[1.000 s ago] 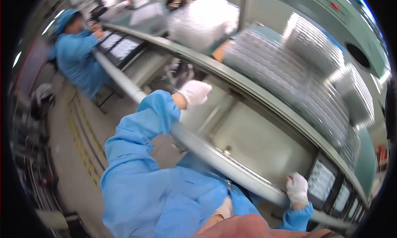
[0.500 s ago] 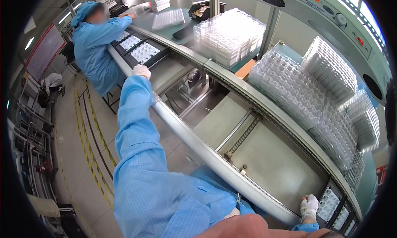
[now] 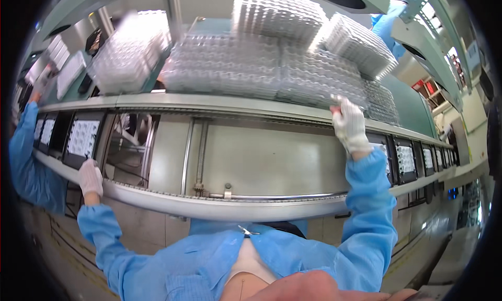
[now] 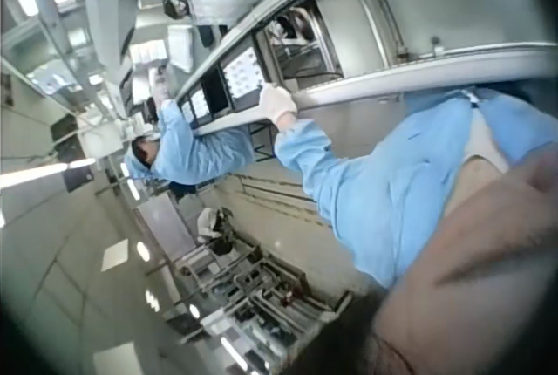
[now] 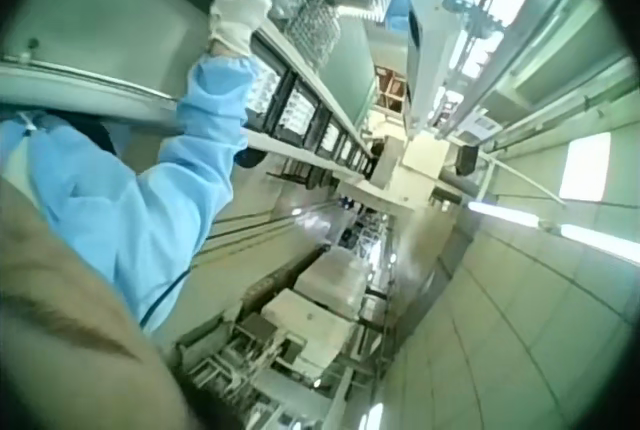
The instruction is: The worker picks up electronic components from plastic trays and places them onto printed circuit boards moving along a conveyor belt.
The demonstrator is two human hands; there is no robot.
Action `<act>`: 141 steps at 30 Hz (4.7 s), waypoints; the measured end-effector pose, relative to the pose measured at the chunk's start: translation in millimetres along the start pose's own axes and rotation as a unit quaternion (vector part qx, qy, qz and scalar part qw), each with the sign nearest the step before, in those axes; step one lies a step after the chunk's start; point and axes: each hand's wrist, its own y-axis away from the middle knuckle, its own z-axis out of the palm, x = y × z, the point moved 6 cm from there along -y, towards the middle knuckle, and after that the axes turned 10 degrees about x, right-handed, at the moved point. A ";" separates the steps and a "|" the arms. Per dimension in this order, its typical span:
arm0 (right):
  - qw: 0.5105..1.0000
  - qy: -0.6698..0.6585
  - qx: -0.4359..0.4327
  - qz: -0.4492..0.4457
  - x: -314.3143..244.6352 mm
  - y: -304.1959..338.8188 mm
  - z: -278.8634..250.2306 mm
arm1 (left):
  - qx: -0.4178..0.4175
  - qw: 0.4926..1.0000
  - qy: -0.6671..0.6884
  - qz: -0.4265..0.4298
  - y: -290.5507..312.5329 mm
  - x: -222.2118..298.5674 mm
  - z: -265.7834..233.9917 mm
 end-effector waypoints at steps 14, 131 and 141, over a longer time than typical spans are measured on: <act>0.977 0.084 -0.129 0.148 104.4 -121.0 116.1 | -0.234 0.917 0.243 0.214 101.3 287.4 -134.9; 0.957 -0.171 -0.225 -0.062 -131.1 38.2 90.6 | 0.051 0.731 0.443 0.516 -17.8 425.3 -28.6; 0.931 -0.285 -0.206 0.095 -92.6 44.2 64.8 | 0.030 0.741 0.455 0.492 -16.4 439.0 -49.9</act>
